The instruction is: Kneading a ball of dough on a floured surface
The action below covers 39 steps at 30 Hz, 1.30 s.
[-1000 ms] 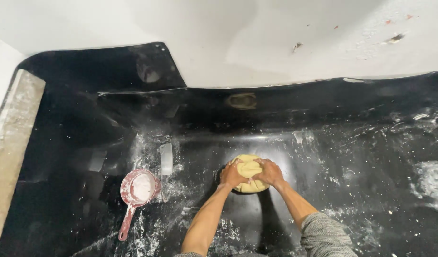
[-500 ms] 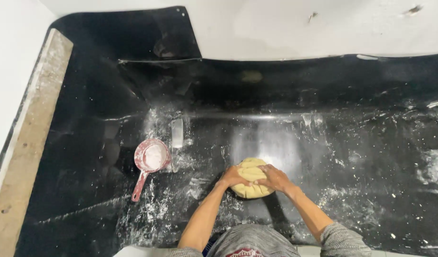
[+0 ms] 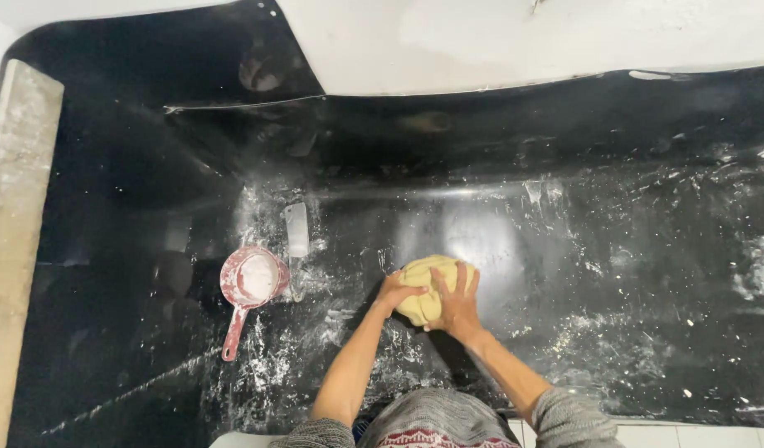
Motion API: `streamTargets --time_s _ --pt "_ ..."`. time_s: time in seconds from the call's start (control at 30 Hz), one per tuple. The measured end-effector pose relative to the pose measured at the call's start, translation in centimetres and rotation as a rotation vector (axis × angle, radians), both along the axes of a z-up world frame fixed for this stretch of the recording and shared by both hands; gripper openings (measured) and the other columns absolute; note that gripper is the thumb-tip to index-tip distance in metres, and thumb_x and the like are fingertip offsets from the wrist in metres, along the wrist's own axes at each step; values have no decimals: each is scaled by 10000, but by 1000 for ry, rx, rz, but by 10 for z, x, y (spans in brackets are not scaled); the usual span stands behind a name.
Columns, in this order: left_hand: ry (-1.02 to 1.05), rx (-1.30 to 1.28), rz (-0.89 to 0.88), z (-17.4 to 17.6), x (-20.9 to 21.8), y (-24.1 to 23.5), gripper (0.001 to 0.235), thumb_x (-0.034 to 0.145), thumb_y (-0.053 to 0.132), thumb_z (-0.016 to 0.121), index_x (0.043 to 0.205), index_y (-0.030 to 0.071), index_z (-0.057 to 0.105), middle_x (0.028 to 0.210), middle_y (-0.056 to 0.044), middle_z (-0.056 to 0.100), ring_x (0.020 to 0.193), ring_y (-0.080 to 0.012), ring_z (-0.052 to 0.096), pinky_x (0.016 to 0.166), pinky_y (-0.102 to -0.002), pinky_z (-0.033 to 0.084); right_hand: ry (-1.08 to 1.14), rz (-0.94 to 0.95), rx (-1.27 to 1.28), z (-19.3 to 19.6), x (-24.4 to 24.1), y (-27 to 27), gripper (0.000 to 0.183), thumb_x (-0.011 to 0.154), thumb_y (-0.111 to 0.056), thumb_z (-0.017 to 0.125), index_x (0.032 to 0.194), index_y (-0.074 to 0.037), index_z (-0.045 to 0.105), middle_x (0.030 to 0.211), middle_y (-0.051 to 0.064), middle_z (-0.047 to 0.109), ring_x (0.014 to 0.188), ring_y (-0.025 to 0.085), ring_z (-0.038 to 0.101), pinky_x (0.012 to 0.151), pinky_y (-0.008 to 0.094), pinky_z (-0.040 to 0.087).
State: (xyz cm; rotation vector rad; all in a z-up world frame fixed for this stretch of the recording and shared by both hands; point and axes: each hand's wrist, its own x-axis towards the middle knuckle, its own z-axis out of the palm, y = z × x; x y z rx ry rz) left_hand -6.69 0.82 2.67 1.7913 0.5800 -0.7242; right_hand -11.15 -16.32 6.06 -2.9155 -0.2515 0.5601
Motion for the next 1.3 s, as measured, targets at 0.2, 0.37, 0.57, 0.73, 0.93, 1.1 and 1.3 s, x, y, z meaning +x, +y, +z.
streamTargets --time_s 0.2,0.37,0.57,0.73,0.93,1.1,1.3 --pt "17 39 97 -54 31 -1 1177 594 666 934 1532 143 453 1463 -188 551 1360 -323 538 1126 -455 441 190 -22 113 -50 93 -17 1491 349 -612 999 1587 -473 179 1589 187 154 1388 589 258 919 750 496" --pt "-76 29 141 -34 36 -9 1120 636 687 896 1499 107 479 1471 -224 530 1378 -353 513 1145 -457 417 107 -33 110 -47 104 -17 1353 366 -625 979 1529 -465 307 1499 100 285 1316 549 407 868 715 546" --pt "-113 47 23 32 -15 -9 976 769 666 771 1537 227 358 1560 -279 370 1452 -424 381 1181 -509 343 -41 -90 236 11 23 -4 983 613 -255 949 1442 -239 421 1536 191 217 1404 610 199 894 688 579" --pt "-88 268 -116 73 -63 -22 833 870 593 700 1539 328 280 1562 -233 318 1372 -502 461 1130 -548 432 -154 -96 291 7 -28 -14 817 695 -177 875 1409 -172 477 1523 250 262 1361 639 252 894 674 589" --pt "-690 460 -291 23 -74 -45 1196 654 377 862 1618 118 203 1623 -331 68 1506 -523 75 1174 -611 262 -198 -136 227 -41 -18 -27 1013 692 -210 874 1547 -253 333 1515 266 240 1312 586 322 1060 653 461" --pt "-549 308 -440 -1 -20 -19 1507 457 501 953 1647 199 80 1633 -313 -3 1507 -520 30 1232 -613 156 -221 90 241 -55 32 -44 1381 401 -471 972 1589 -331 281 1576 247 214 1331 575 314 1104 677 378" --pt "-253 260 -392 2 35 -14 1394 463 576 934 1614 427 161 1618 -115 137 1517 -379 195 1230 -530 227 78 45 167 -40 98 -44 1354 439 -647 921 1576 -423 222 1481 117 282 1234 452 449 846 639 603"
